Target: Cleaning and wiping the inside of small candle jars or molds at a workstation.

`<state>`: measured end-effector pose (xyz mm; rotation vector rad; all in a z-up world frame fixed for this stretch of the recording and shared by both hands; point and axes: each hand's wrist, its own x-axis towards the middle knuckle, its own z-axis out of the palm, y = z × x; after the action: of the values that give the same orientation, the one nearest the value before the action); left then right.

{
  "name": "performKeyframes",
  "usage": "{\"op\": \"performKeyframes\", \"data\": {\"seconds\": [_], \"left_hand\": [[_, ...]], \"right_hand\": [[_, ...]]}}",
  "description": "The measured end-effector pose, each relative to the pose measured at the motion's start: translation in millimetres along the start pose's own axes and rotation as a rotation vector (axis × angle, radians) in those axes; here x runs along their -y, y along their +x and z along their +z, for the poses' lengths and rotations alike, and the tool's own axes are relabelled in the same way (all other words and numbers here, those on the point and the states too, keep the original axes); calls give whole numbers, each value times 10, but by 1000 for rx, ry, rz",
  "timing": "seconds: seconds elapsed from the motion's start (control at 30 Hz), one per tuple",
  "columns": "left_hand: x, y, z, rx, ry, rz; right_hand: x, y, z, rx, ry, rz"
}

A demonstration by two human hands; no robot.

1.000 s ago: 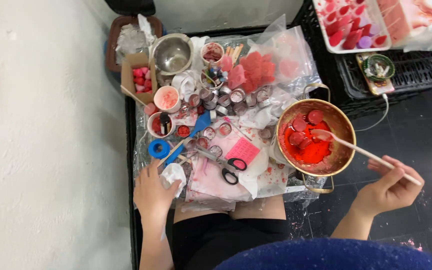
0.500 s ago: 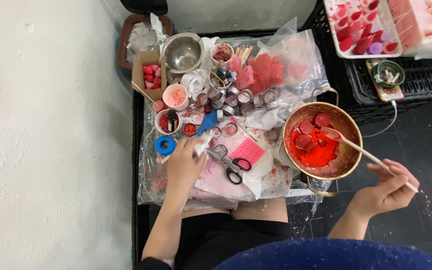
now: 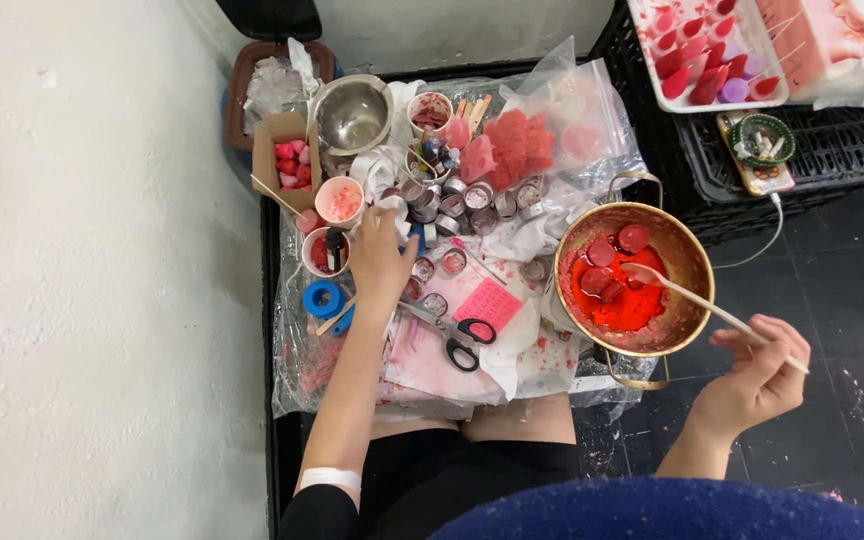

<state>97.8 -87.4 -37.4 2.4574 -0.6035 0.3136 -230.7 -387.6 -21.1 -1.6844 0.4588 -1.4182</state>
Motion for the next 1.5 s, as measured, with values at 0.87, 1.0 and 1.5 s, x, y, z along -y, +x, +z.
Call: {"op": "performKeyframes", "data": {"seconds": [0.87,1.0,1.5], "left_hand": [[5,-1283,-6,114,22,576],[222,-1277,-266,97,-79,601],[865,-1769,-1080,74,-230,321]], "right_hand": [[455,-311,555,128,135,169],[587,-415,739,250,145,127],[787,-1236,1664,892,104,-144]]}}
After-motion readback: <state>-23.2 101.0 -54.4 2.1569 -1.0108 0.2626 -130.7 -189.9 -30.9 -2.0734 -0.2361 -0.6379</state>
